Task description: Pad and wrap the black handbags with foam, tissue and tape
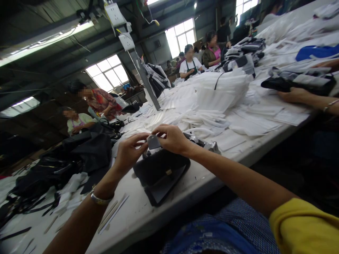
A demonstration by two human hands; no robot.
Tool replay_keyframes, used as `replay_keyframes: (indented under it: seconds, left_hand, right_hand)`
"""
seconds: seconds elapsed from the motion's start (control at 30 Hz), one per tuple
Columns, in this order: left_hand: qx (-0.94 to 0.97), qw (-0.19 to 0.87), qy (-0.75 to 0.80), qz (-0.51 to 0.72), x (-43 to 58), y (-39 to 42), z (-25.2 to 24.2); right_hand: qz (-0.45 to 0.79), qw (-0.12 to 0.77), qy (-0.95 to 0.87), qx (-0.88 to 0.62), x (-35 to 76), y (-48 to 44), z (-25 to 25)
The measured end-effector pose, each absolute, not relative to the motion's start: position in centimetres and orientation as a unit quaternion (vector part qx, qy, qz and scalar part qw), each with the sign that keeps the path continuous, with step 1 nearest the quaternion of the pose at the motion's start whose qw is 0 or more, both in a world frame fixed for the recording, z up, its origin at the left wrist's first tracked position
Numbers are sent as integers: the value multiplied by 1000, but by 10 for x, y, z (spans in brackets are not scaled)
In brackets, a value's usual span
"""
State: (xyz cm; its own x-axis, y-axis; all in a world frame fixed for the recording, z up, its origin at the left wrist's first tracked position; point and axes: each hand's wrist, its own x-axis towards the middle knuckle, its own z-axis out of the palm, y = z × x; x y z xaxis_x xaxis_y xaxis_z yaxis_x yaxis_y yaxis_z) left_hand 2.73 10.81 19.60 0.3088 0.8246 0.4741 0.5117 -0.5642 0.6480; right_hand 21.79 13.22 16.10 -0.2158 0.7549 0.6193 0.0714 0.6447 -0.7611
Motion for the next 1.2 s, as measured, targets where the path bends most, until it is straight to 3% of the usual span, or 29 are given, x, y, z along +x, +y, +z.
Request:
replay_keyframes:
  seconds: [0.4,0.8,1.0,1.1,1.2]
  left_hand:
    - [761,160,432,457,31,112,194]
    - [772,40,428,469,33,114,195]
    - [759,-18,444,476,31,118,195]
    - [796,-76,419,430,28,114,202]
    - [841,-57,367,393,16,113,201]
  right_hand:
    - [361,529,-715,-279,220,147,152]
    - [114,520,-770,-352,210,129,156]
    - [2,461,-825,-326,212,125,152]
    - [32,474,-811,-341,214,119,155]
    - [105,516,-776,-348,211,113,154]
